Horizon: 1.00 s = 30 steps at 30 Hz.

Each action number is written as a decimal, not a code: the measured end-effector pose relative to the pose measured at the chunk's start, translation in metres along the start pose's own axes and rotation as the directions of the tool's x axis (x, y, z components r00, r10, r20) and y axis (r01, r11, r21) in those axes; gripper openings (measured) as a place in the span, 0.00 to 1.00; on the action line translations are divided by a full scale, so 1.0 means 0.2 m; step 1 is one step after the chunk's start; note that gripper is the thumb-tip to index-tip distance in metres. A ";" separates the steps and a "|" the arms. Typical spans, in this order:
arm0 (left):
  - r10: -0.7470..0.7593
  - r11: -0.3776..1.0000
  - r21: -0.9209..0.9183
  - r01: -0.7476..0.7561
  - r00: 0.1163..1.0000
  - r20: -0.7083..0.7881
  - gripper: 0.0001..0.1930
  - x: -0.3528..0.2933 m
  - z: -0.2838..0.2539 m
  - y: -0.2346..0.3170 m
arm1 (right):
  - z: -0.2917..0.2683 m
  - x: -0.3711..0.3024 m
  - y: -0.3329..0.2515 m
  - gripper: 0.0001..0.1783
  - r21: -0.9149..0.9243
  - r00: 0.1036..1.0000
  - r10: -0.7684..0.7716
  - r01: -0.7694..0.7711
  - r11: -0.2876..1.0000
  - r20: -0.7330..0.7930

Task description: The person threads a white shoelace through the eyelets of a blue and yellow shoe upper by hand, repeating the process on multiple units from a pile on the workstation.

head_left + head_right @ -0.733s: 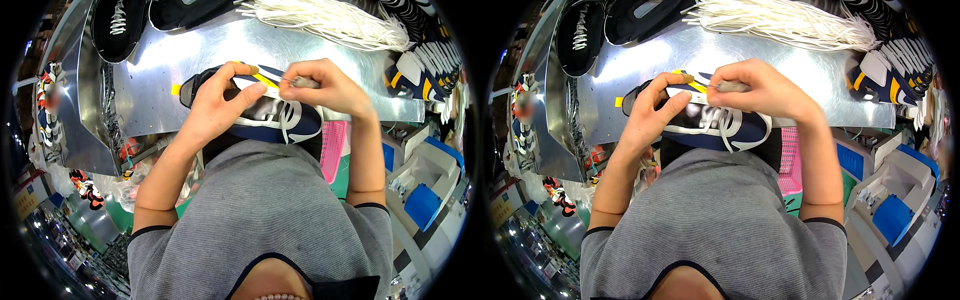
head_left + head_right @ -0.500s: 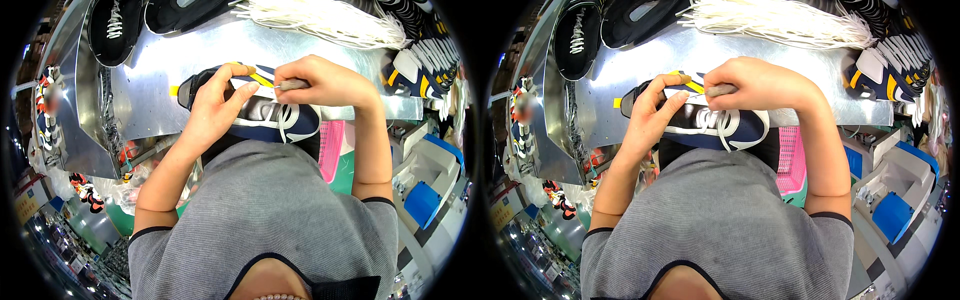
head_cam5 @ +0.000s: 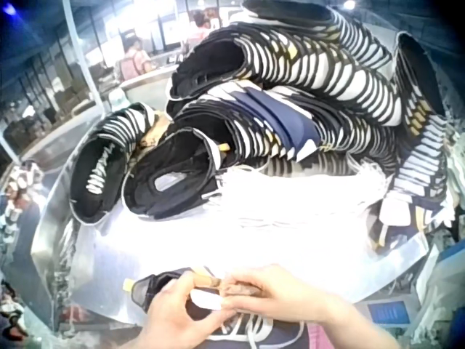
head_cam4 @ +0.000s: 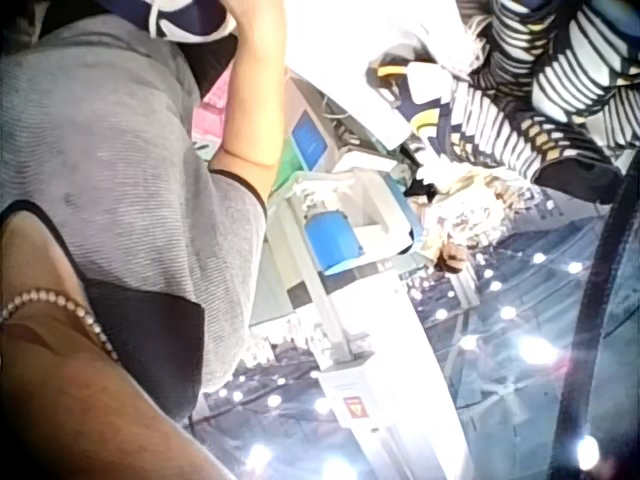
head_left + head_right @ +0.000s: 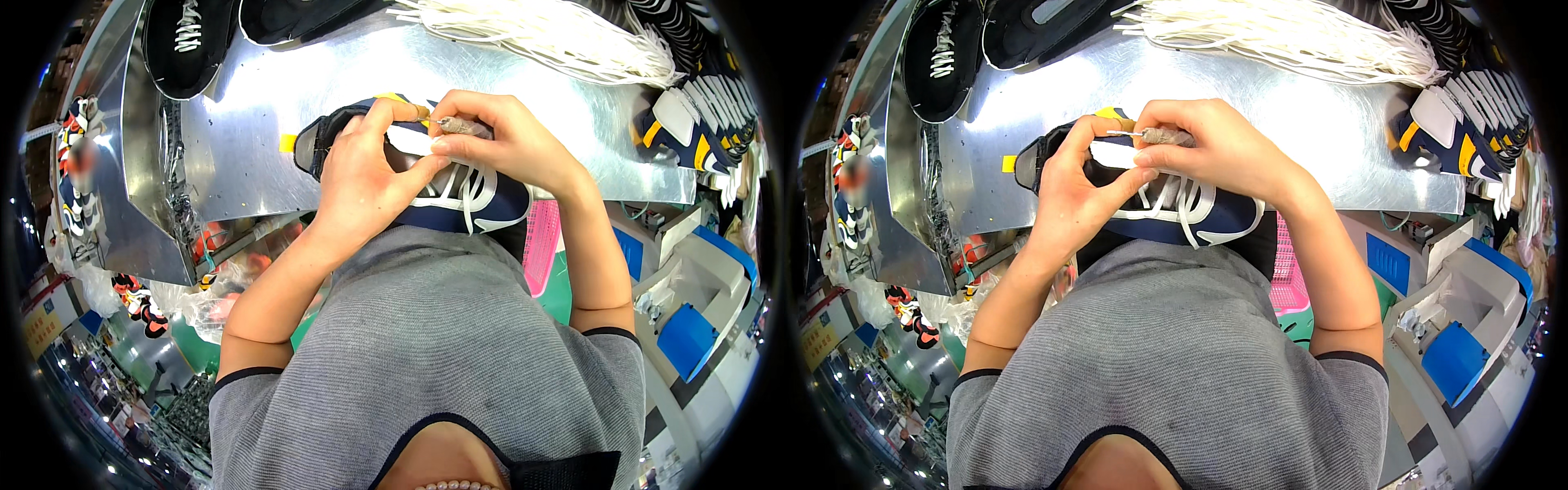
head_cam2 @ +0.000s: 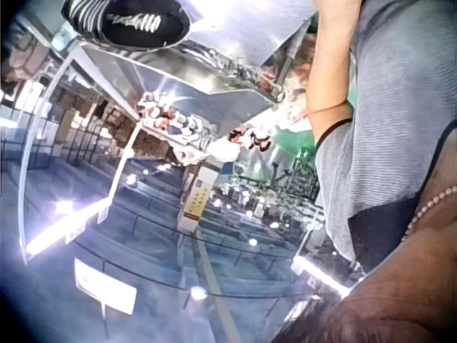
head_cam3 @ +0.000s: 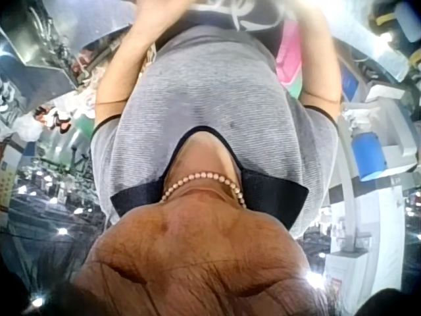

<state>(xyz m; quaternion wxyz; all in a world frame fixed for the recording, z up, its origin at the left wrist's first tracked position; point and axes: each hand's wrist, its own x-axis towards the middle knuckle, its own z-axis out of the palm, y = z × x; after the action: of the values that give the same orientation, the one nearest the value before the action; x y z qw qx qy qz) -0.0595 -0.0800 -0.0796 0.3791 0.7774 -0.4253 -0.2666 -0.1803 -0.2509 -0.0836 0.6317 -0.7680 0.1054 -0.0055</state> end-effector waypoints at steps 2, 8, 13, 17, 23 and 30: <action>0.035 0.999 -0.027 -0.035 0.999 -0.015 0.21 0.00 0.01 -0.02 | 0.03 -0.05 -0.01 0.12 -0.009 0.996 -0.028 0.027 1.000 -0.086; 0.034 0.990 -0.133 -0.037 0.999 -0.019 0.22 0.00 0.02 -0.03 | 0.13 -0.23 -0.07 0.09 -0.272 0.940 -0.035 -0.062 0.960 -0.338; 0.081 0.993 -0.073 -0.088 0.992 -0.098 0.22 -0.02 0.02 -0.04 | 0.15 -0.24 -0.07 0.08 -0.386 0.924 -0.084 -0.071 0.920 -0.372; 0.037 0.998 -0.052 -0.040 0.998 -0.050 0.21 -0.03 0.02 -0.02 | 0.17 -0.22 -0.08 0.08 -0.541 0.933 -0.122 -0.088 0.837 -0.340; 0.146 0.989 0.025 -0.144 0.985 -0.087 0.16 -0.08 0.07 0.03 | 0.36 -0.10 -0.05 0.10 -0.800 0.929 -0.170 -0.178 0.573 -0.329; -0.164 0.869 -0.465 0.170 0.985 0.053 0.22 0.02 -0.05 -0.05 | 0.17 -0.20 -0.09 0.09 -0.732 0.869 -0.311 -0.082 0.676 -0.385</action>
<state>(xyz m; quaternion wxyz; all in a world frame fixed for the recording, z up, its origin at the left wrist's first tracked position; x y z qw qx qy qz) -0.0458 -0.0769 -0.0816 0.5281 0.6955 -0.2819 -0.3973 -0.2117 -0.2087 -0.0678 0.2250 -0.9332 0.2017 -0.1943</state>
